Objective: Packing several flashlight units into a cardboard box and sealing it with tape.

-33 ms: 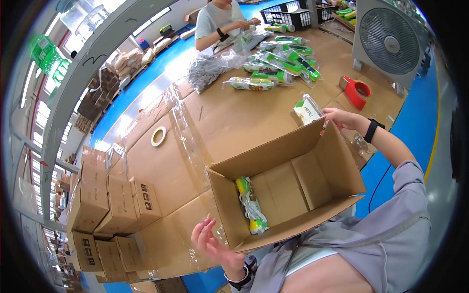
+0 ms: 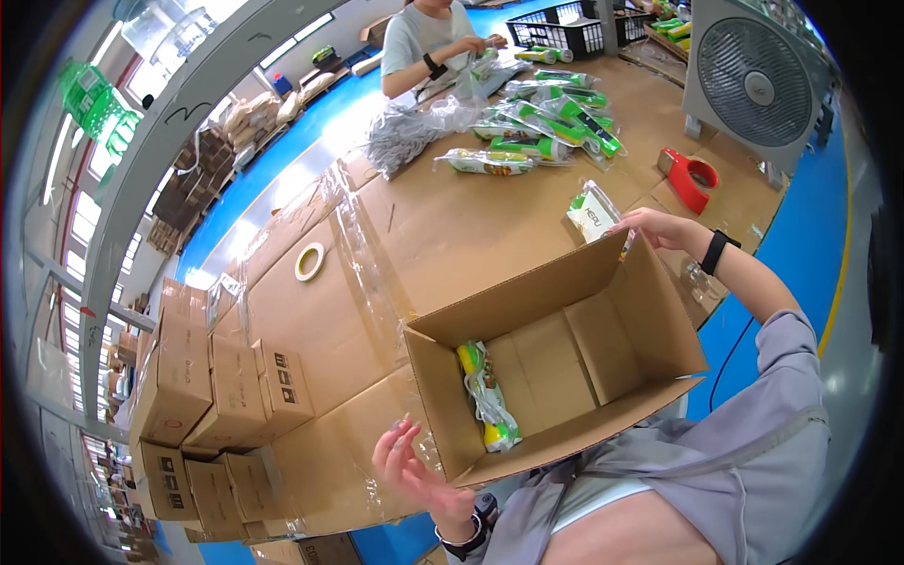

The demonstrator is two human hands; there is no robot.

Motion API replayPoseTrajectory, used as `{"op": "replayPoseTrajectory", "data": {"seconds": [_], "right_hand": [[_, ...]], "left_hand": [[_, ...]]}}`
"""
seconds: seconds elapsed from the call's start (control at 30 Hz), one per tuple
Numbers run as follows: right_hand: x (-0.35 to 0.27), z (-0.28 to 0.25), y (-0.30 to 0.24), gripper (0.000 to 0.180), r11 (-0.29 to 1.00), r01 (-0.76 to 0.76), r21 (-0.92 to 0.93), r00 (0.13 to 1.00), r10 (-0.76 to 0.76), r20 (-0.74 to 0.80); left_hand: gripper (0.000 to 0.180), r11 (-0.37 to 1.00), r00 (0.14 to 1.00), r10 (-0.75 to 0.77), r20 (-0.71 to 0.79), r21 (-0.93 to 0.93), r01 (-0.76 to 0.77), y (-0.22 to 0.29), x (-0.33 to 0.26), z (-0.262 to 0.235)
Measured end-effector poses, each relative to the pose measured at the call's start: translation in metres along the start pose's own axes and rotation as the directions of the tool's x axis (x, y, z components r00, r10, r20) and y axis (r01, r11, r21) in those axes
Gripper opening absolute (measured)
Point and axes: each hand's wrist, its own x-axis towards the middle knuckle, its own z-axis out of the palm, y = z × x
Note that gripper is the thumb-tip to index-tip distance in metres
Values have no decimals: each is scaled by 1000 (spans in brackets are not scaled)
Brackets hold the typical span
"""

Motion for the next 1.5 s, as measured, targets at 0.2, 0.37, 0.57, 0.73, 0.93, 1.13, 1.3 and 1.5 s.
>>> {"op": "replayPoseTrajectory", "data": {"seconds": [0.2, 0.37, 0.57, 0.73, 0.93, 1.13, 1.3, 1.5], "right_hand": [[51, 20, 11, 25, 895, 320, -312, 946, -322, 46], [45, 15, -17, 30, 811, 216, -543, 970, -240, 28], [-89, 0, -119, 42, 749, 557, -360, 659, -662, -357], [-205, 72, -202, 37, 746, 432, -506, 891, -440, 112], [-159, 170, -198, 57, 72, 532, -844, 787, 325, 524], [-84, 216, -150, 59, -47, 526, -849, 778, 432, 457], [-91, 242, -124, 44, -67, 487, -871, 863, 189, 469], [-62, 243, -116, 54, 324, 313, -893, 848, 327, 416]], "left_hand": [[85, 1000, 992, 11, 122, -6, -11, 8, -1, -8], [84, 989, 947, 75, 314, 100, -112, 6, 9, -24], [92, 992, 898, 84, 432, 52, -118, -9, 20, -15], [91, 984, 939, 159, 304, -128, -126, -31, 13, -5], [90, 875, 940, 286, 187, -450, -177, -15, 7, 47], [87, 917, 914, 294, 280, -351, -188, -6, -15, 63], [86, 940, 925, 279, 258, -270, -208, -3, -18, 64], [94, 954, 928, 294, 230, -137, -268, -8, -18, 64]]}}
